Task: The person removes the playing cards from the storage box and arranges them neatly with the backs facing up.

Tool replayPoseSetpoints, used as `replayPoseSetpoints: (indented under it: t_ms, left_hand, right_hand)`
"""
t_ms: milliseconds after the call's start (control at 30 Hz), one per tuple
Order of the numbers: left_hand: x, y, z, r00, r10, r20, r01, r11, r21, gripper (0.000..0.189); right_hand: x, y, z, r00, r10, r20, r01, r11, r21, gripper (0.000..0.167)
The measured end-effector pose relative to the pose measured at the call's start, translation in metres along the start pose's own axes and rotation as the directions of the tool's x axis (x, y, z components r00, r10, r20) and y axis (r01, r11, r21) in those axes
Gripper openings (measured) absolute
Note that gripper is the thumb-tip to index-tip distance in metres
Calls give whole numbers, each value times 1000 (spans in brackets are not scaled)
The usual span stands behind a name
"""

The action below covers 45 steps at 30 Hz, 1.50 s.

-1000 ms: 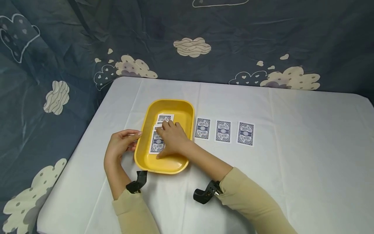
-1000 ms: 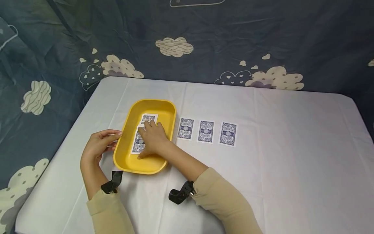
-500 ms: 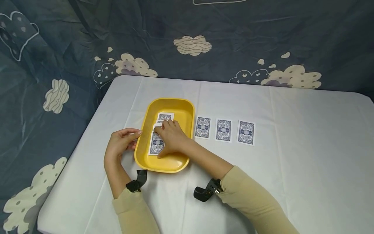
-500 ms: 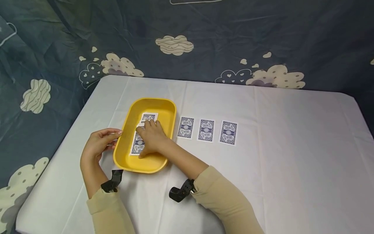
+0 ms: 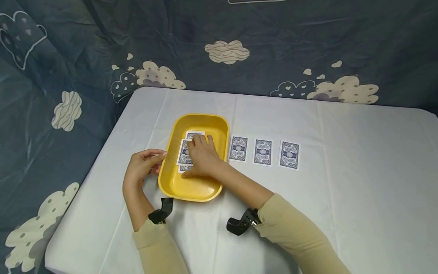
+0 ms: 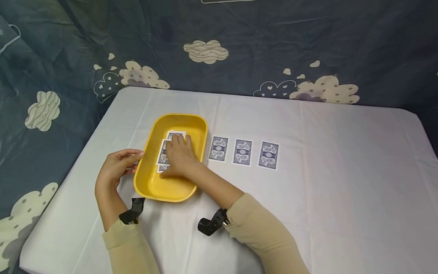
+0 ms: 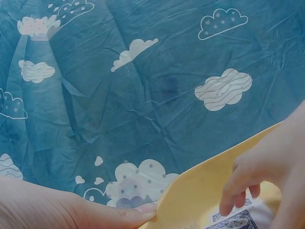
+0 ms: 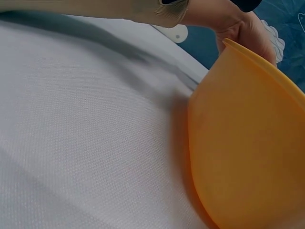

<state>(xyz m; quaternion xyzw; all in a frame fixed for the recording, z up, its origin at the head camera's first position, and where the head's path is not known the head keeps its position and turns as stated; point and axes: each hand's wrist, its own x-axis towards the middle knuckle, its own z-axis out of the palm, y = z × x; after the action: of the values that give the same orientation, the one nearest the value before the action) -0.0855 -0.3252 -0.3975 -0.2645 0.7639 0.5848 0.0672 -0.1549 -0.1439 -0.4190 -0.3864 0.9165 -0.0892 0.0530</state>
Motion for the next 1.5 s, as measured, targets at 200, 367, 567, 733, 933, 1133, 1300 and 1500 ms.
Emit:
replayPoseSetpoints:
  t_ms: [200,367,567,733,933,1133,1300,1500]
  left_hand:
    - [-2,2,-1,1000,-3,7,3,1000,-8,42]
    - [-3,4,0,1000,4,12,-4,1000,-16,44]
    - [-2,2,0,1000,-2,1,2,1000,-5,43]
    - [-1,0,1,1000,-2,-4,2,1000,0,40]
    - [-1,1,1,1000,-2,-2,2,1000,-15,38]
    - [-1,1,1,1000,-1,-4,1,1000,-15,38]
    - [0,0,-1,1000,1,-3,-1,1000,-20,39]
    - [0,0,0,1000,6,3,-5,999,-38,38]
  right_hand:
    - [0,0,0,999,45,26,-45,999,-21,84]
    - [-1,-1,1,999,6,36,-4,999,-34,79]
    - [-3,0,0,999,-26,19,27,999,-22,71]
    - [-2,0,-1,999,-32,36,32,999,12,73]
    - [-1,0,-1,997,-12,78,8,998,54,88]
    - [-2,0,0,996,-17,86,11,997,73,84]
    - [-2,-1,-2,996,-28,90,19,995,101,88]
    - [-2,1,-4,996,-31,78,23,994,111,91]
